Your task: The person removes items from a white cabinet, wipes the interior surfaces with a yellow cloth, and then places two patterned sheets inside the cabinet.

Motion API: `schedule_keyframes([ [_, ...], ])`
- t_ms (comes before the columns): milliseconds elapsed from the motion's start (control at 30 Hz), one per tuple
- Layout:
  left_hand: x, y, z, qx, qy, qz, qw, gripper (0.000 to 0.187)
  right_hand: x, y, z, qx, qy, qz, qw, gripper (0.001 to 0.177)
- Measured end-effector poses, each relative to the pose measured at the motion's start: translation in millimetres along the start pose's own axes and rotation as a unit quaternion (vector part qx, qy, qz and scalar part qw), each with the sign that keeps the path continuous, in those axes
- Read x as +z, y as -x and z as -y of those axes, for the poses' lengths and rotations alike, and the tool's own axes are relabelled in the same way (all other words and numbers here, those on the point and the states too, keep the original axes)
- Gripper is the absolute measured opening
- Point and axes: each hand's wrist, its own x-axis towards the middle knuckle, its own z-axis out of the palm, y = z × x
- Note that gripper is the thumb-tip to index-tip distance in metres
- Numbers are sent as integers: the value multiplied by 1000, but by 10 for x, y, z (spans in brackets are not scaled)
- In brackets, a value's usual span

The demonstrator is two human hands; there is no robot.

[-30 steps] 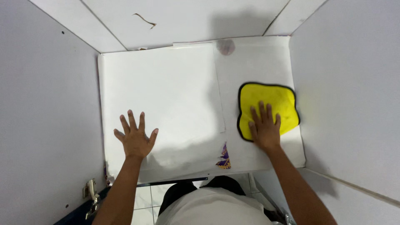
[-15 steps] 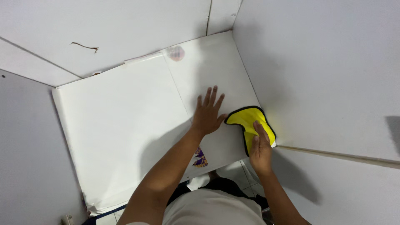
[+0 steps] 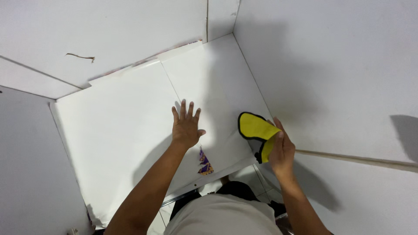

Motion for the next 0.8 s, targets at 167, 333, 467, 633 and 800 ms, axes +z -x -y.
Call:
schedule_keyframes([
  [167, -110, 234, 200, -36, -92, 91, 991, 68, 128, -363, 358, 25, 49, -18, 998, 56],
  [333, 95, 249, 352, -47, 216, -88, 971, 88, 422, -688, 666, -153, 8, 3, 988, 56],
  [467, 557, 107, 472, -85, 234, -224, 942, 75, 747, -728, 457, -182, 239, 182, 936, 58],
  [633, 938, -23, 563, -94, 194, -195, 957, 73, 1392, -708, -162, -264, 374, 246, 854, 65],
  [800, 949, -10, 585, -88, 215, -175, 957, 71, 1703, -1026, -550, -240, 461, 300, 800, 64],
])
